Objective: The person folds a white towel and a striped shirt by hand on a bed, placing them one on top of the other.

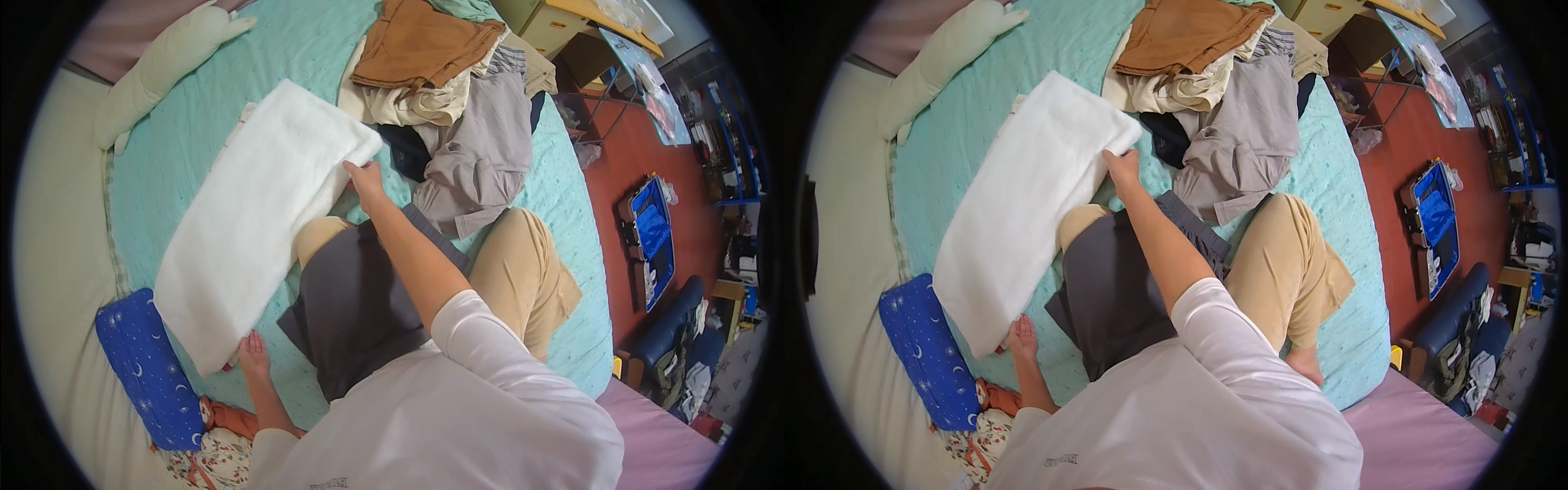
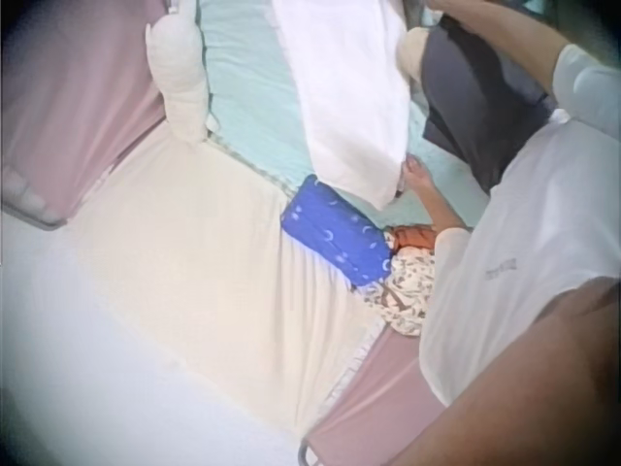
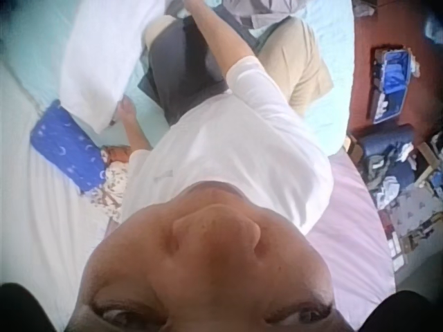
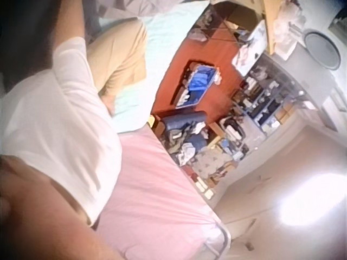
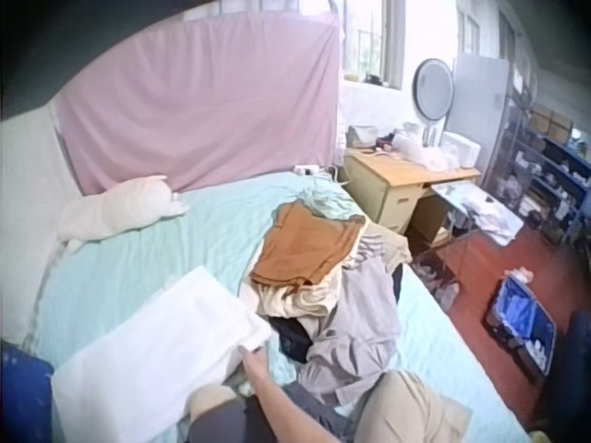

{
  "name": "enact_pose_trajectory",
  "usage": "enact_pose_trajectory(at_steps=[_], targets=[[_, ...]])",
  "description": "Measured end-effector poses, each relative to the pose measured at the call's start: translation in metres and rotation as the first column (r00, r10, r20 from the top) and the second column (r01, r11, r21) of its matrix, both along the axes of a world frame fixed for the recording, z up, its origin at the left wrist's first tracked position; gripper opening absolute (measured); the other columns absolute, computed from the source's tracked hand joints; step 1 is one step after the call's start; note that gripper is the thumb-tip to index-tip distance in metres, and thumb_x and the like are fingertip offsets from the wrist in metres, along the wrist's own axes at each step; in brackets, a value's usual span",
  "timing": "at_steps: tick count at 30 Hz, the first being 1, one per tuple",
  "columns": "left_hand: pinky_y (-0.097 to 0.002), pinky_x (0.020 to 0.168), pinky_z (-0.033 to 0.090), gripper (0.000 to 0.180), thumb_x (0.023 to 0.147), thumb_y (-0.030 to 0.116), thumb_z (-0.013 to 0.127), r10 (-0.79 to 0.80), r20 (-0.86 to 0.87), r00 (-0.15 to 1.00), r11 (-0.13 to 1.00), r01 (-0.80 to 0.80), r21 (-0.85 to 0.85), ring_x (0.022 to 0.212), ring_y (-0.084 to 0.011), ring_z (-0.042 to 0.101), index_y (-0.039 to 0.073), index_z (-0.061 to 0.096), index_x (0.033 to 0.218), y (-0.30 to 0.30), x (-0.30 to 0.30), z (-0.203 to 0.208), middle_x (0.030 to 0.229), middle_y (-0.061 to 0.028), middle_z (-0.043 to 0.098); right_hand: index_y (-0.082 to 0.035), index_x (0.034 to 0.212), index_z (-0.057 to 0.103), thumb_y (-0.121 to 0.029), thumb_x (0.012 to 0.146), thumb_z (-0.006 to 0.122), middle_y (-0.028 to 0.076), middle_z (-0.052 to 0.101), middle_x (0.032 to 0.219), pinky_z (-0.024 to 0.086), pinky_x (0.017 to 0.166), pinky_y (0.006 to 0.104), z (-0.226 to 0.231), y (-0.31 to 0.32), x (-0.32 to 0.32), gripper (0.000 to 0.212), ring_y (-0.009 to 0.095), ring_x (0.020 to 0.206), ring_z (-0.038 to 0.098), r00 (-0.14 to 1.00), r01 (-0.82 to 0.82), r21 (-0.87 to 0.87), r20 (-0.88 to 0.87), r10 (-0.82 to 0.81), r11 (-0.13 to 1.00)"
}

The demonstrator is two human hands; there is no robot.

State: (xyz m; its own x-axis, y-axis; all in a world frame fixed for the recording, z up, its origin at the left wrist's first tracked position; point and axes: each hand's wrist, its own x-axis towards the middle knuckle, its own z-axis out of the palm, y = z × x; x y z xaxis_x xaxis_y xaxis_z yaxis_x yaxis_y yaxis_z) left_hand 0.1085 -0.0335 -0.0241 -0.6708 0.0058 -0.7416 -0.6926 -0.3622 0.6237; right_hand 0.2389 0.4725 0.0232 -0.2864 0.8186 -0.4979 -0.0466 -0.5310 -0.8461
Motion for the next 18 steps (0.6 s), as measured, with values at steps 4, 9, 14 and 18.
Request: enact_pose_trajectory(at_steps=[4, 9, 14, 18], targets=[[-0.0396, 0.104, 0.045, 0.036, 0.099, 0.016, 0.048, 0.033, 0.023, 0.999, 0.999, -0.033, -0.016, 0.122, -0.0275, 0.05, -0.002, 0.043, 0.129, -0.001, 0.004, 0.008, 0.132, -0.0164, 0.048, 0.003, 0.103, 0.058, -0.014, 0.082, 0.065, 0.008, 0.062, 0.092, 0.048, 0.071, 0.0325, 0.038, -0.008, -0.01, 0.028, 0.018, 0.08, 0.058, 0.971, -0.124, -0.052, -0.213, 0.11, 0.991], [-0.0434, 0.104, 0.044, 0.038, 0.099, 0.016, 0.047, -0.073, -0.059, 0.996, 0.997, 0.072, -0.013, 0.124, -0.0323, 0.049, -0.004, 0.041, 0.13, -0.022, 0.007, 0.014, 0.132, -0.0204, 0.047, 0.003, 0.104, 0.064, -0.008, 0.085, 0.057, 0.003, 0.061, 0.089, 0.046, 0.071, 0.0305, 0.099, -0.06, -0.035, 0.023, 0.014, 0.077, 0.054, 0.854, -0.433, 0.225, -0.209, 0.477, 0.873], [-0.0435, 0.104, 0.044, 0.043, 0.098, 0.02, 0.051, -0.193, -0.18, 0.965, 0.977, 0.172, -0.125, 0.12, -0.0333, 0.052, -0.003, 0.038, 0.132, 0.039, 0.013, 0.039, 0.129, -0.019, 0.05, -0.005, 0.113, 0.066, -0.009, 0.081, 0.058, 0.014, 0.063, 0.091, 0.046, 0.073, 0.0329, 0.083, -0.132, -0.026, 0.033, 0.023, 0.076, 0.057, 0.705, -0.525, 0.607, -0.083, 0.705, 0.597], [-0.0401, 0.106, 0.039, 0.049, 0.1, 0.031, 0.05, -0.461, -0.291, 0.838, 0.887, 0.448, -0.116, 0.125, -0.0272, 0.048, -0.001, 0.039, 0.135, 0.113, 0.028, 0.11, 0.13, -0.0175, 0.05, -0.002, 0.107, 0.066, -0.001, 0.078, 0.057, 0.014, 0.061, 0.095, 0.047, 0.077, 0.0354, 0.071, -0.168, -0.007, 0.031, 0.027, 0.086, 0.059, 0.646, -0.591, 0.674, 0.067, 0.76, 0.443]])
